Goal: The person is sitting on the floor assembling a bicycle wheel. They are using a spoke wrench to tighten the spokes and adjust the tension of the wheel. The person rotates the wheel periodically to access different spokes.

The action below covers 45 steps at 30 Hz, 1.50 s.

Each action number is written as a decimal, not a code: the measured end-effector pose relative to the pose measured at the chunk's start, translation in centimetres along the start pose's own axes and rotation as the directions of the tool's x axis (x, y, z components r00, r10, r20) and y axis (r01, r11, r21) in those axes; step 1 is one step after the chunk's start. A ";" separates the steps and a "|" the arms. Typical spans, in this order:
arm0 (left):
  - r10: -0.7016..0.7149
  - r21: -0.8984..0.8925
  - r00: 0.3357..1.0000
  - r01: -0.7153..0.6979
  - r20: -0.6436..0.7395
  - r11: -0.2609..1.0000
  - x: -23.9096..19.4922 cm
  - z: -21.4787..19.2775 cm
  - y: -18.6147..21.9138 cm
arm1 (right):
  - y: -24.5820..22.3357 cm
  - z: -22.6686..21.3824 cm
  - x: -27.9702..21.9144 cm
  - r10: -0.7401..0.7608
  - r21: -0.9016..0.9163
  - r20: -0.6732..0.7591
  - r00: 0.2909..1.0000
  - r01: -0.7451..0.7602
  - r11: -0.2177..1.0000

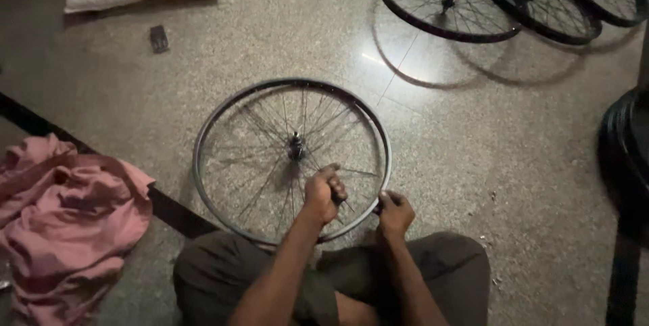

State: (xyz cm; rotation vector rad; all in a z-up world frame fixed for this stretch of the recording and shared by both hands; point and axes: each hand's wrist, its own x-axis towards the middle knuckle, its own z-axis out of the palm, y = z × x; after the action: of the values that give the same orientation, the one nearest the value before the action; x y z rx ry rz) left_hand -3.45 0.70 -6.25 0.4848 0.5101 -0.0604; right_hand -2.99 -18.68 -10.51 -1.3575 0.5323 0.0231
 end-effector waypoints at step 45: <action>-0.141 0.728 0.990 0.097 -0.001 0.678 -5.8 1.7 1.5 | -0.6 0.2 -8.0 -0.316 -0.086 0.349 0.882 0.366 0.927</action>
State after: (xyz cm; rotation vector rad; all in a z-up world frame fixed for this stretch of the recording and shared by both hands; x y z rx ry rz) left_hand -7.47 0.88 -1.54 1.2398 0.4483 -0.4194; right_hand -9.84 -16.33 -6.95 -1.5419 0.0015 0.0012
